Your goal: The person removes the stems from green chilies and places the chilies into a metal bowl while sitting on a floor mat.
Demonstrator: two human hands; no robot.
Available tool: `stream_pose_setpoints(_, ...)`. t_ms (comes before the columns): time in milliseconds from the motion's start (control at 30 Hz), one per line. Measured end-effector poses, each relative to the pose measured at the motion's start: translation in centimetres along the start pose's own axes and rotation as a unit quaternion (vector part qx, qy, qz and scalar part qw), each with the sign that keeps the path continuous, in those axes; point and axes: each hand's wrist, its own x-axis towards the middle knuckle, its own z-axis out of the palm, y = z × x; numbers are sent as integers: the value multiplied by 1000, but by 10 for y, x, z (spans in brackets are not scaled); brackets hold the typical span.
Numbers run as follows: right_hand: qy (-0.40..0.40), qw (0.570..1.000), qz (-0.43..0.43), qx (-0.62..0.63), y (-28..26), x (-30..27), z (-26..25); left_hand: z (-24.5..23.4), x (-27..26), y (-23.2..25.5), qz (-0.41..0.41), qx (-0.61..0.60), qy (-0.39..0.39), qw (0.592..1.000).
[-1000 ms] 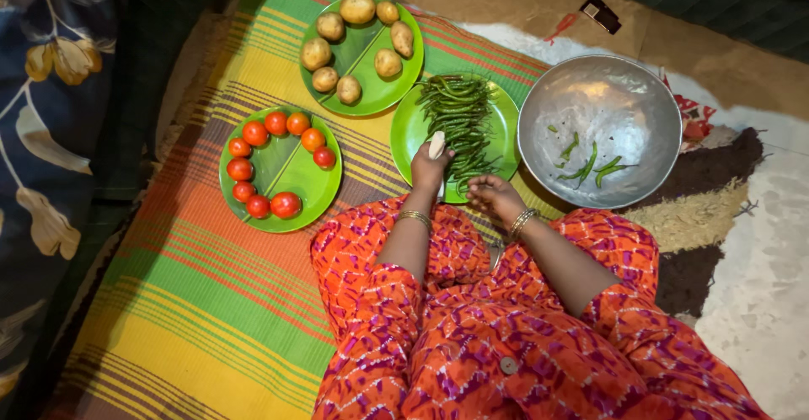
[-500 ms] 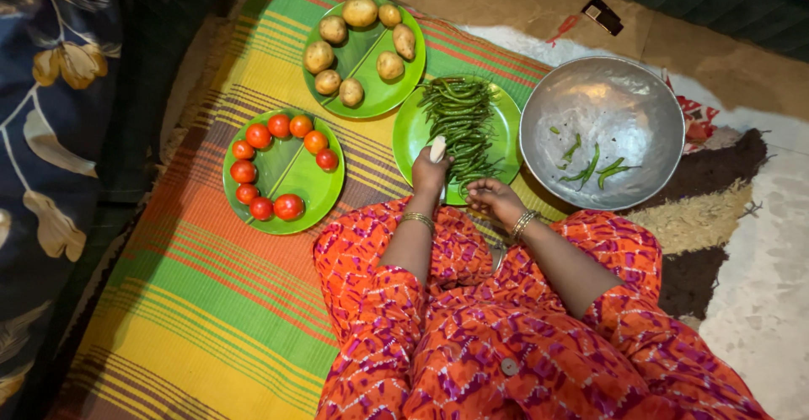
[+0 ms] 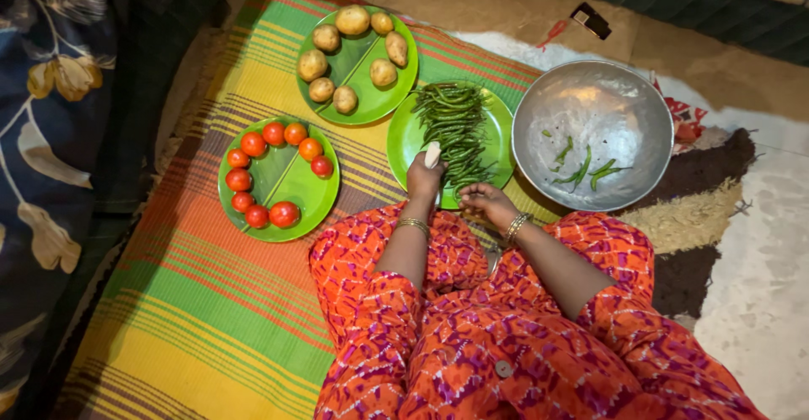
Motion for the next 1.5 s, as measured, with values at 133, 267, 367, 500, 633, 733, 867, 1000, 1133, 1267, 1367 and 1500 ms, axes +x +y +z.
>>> stream_pose_setpoints(133, -7, 1000, 9, 28, -1, -3, 3, 0, 1, -2, -5, 5, -6, 1000)
stream_pose_setpoints(267, 3, 1000, -10, 18, -11, -5, 2, -2, 2, -5, 27, 24, 2, 999)
stream_pose_setpoints(367, 7, 998, -70, 7, -21, -11, -5, -2, 2, -8, 46, 23, 15, 999)
stream_pose_setpoints(500, 39, 997, -62, 30, -31, -27, -11, 0, 2, -18, 63, -9, 23, 998)
stream_pose_setpoints(633, 47, 989, -141, -26, -45, -28, -23, -4, -1, -17, 49, -192, 7, 980)
stream_pose_setpoints(733, 97, 973, -183, -99, -69, -30, -47, -20, -10, -3, -71, -386, -51, 918)
stream_pose_setpoints(867, 190, 945, -192, -185, -111, -30, -103, -65, -46, 38, -115, -651, -94, 745)
stream_pose_setpoints(1000, 320, 873, -130, -343, -111, -37, -155, -99, -70, 58, -100, -705, -132, 690)
stream_pose_setpoints(1133, 402, 790, 33, -462, -114, -35, -175, -70, -59, 24, -138, -606, -158, 767)
stream_pose_setpoints(1267, 381, 776, 182, -469, -105, -32, -172, -44, -47, -10, -170, -517, -154, 825)
stream_pose_setpoints(1367, 368, 730, 226, -530, -103, -30, -164, -40, -51, -10, -122, -445, -127, 878)
stream_pose_setpoints(1500, 359, 736, 256, -513, -101, -25, -165, -35, -61, -5, -49, -394, -104, 912)
